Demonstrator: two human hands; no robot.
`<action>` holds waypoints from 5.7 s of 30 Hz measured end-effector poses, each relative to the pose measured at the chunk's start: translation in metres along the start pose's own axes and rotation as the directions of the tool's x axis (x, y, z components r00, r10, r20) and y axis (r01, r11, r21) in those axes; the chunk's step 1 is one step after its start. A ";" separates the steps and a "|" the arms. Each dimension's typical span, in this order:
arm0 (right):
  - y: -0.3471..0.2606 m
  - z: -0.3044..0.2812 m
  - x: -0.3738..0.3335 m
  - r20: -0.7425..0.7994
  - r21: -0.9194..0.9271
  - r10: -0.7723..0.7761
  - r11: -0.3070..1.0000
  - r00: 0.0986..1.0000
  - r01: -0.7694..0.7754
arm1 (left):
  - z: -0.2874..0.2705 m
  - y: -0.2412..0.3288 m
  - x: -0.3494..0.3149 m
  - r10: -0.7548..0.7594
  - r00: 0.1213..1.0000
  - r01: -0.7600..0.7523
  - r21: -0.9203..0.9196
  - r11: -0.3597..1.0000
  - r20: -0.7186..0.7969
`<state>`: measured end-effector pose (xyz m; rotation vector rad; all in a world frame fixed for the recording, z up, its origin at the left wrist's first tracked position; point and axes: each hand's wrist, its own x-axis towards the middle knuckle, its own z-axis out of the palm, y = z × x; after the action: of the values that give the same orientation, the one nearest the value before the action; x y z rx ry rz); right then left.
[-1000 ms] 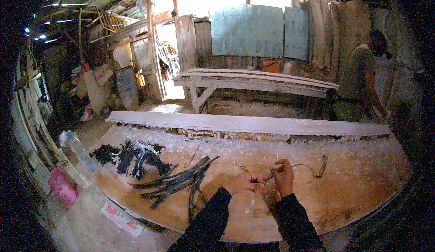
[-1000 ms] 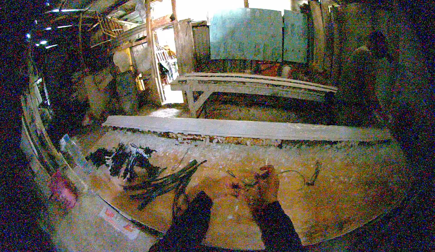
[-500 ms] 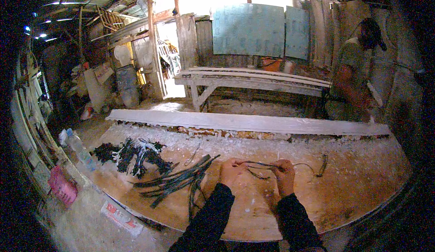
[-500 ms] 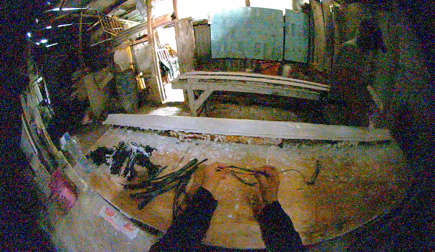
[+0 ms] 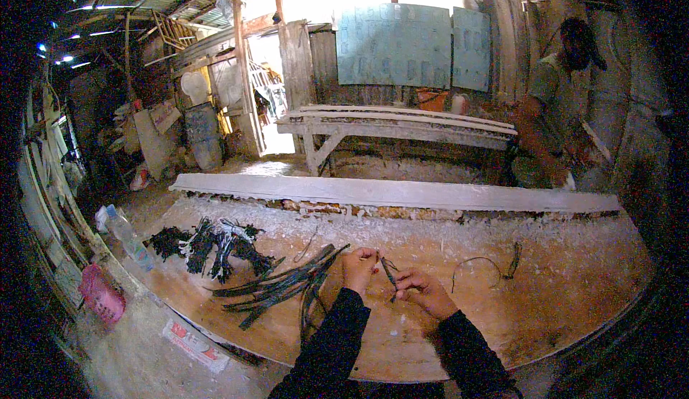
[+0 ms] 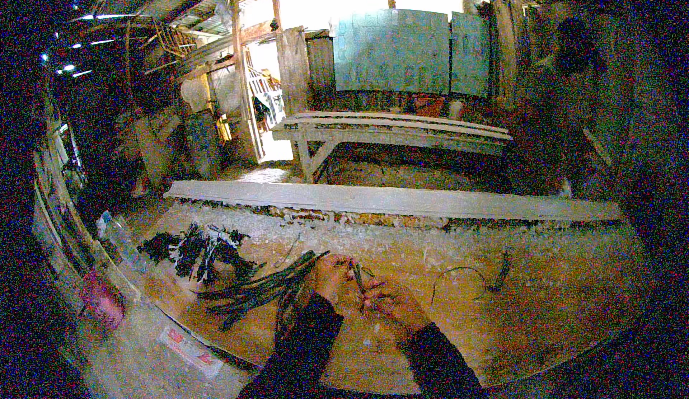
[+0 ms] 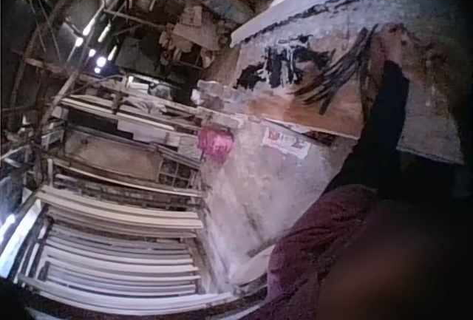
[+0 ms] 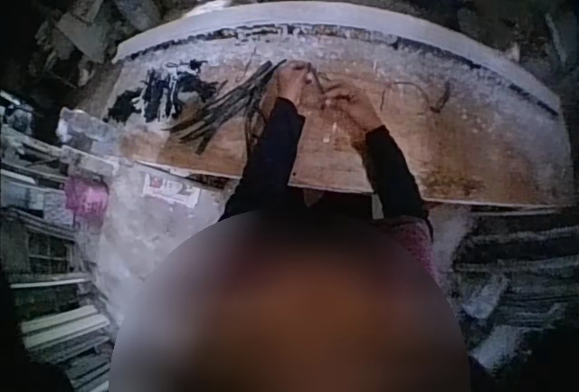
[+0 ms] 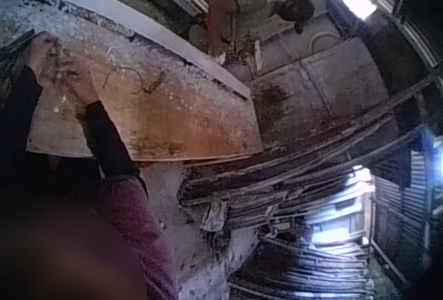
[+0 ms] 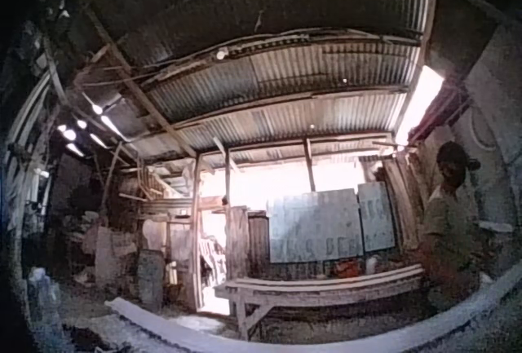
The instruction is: The person handles a bundle of black cables, separating and arranging them on a wooden workbench. Another person wipes a long white object in the background.
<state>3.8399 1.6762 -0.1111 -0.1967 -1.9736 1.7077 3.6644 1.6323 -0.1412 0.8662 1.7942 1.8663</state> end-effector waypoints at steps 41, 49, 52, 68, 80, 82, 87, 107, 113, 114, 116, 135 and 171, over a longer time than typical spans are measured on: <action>-0.006 -0.004 -0.004 -0.008 0.172 0.136 0.976 0.991 -0.132 | -0.007 0.006 -0.007 -0.086 0.985 0.100 -0.081 0.992 0.151; 0.015 -0.026 0.008 -0.456 0.072 -0.032 0.995 0.889 0.073 | 0.007 0.007 -0.003 -0.128 0.745 0.067 0.118 0.991 0.655; 0.018 -0.032 0.009 -0.600 0.051 -0.106 0.984 0.793 0.170 | 0.008 0.024 -0.016 -0.036 0.490 -0.161 0.132 0.978 0.871; 0.012 -0.029 0.004 -0.612 -0.237 -0.121 0.971 0.782 -0.035 | 0.004 0.016 -0.009 -0.103 0.926 0.174 -0.166 0.971 0.363; 0.011 -0.011 0.003 0.008 0.065 0.004 0.998 1.000 -0.004 | -0.008 0.005 -0.003 0.018 0.998 -0.024 0.106 0.994 0.056; 0.011 -0.015 0.004 -0.093 0.019 0.090 0.996 0.992 -0.089 | -0.002 -0.006 0.003 0.062 0.996 -0.070 0.141 0.988 0.062; 0.013 -0.022 0.005 -0.349 0.129 0.074 0.991 0.934 -0.031 | 0.018 -0.039 0.012 0.205 0.967 -0.243 0.294 0.925 0.154; 0.039 -0.054 0.012 -0.684 -0.110 -0.146 0.989 0.715 0.097 | 0.028 -0.020 -0.004 0.008 0.797 -0.013 0.004 1.000 0.604; 0.031 -0.039 0.007 -0.556 -0.143 -0.069 0.990 0.829 -0.014 | 0.014 -0.024 0.006 0.081 0.995 -0.074 -0.125 0.989 0.056; 0.029 -0.035 0.007 -0.470 -0.161 -0.088 0.987 0.878 0.013 | 0.013 -0.025 0.007 0.096 0.995 -0.097 -0.129 0.987 -0.013; 0.023 -0.026 0.007 -0.289 -0.187 -0.121 0.980 0.950 0.068 | 0.012 -0.025 0.010 0.046 0.997 -0.058 -0.181 0.982 -0.070; 0.022 -0.036 0.009 -0.502 -0.006 -0.111 0.992 0.858 0.125 | 0.022 -0.024 -0.002 -0.067 0.853 -0.031 0.179 0.983 0.517; -0.008 -0.004 -0.014 -0.203 -0.278 -0.040 0.960 0.978 -0.019 | 0.012 -0.003 -0.014 -0.157 0.875 0.288 -0.232 0.929 0.459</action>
<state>3.8559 1.6724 -0.1069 -0.4448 -2.0444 1.3353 3.6823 1.6318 -0.1466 0.8374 1.2472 1.5812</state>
